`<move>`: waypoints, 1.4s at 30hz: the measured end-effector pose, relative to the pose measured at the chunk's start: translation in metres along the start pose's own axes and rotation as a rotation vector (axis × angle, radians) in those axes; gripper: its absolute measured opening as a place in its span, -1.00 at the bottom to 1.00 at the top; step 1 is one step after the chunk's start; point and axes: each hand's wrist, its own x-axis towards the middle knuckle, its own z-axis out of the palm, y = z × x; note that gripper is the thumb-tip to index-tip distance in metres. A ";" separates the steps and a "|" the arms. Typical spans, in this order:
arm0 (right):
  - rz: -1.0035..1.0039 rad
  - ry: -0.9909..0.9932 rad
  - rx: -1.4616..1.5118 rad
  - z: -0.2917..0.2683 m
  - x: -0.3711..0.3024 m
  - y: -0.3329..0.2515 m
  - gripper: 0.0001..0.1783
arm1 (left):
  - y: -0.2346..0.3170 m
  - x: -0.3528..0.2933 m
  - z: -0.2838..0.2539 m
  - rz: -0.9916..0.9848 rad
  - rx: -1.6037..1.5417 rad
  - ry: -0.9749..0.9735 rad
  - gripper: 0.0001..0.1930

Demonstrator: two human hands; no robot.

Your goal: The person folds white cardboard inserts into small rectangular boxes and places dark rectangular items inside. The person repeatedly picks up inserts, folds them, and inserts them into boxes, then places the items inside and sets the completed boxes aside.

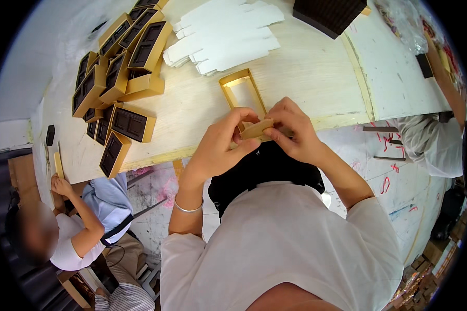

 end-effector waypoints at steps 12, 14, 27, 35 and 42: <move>-0.212 -0.302 -0.885 0.003 0.007 -0.024 -0.90 | -0.011 -0.010 0.036 0.251 0.425 0.355 -0.85; -0.100 -0.436 -0.821 -0.001 0.018 -0.030 -0.94 | -0.004 -0.007 0.033 0.214 0.450 0.310 -0.91; -0.359 0.576 -1.235 -0.181 0.099 -0.013 -0.73 | 0.013 -0.004 0.001 0.293 0.826 0.085 -0.72; -0.099 0.272 -1.366 -0.232 0.122 -0.002 -0.85 | -0.010 -0.004 0.011 0.226 0.465 0.321 -0.34; -0.214 0.499 -0.406 -0.214 0.102 -0.048 -0.80 | -0.016 -0.006 0.012 0.161 0.357 0.321 -0.30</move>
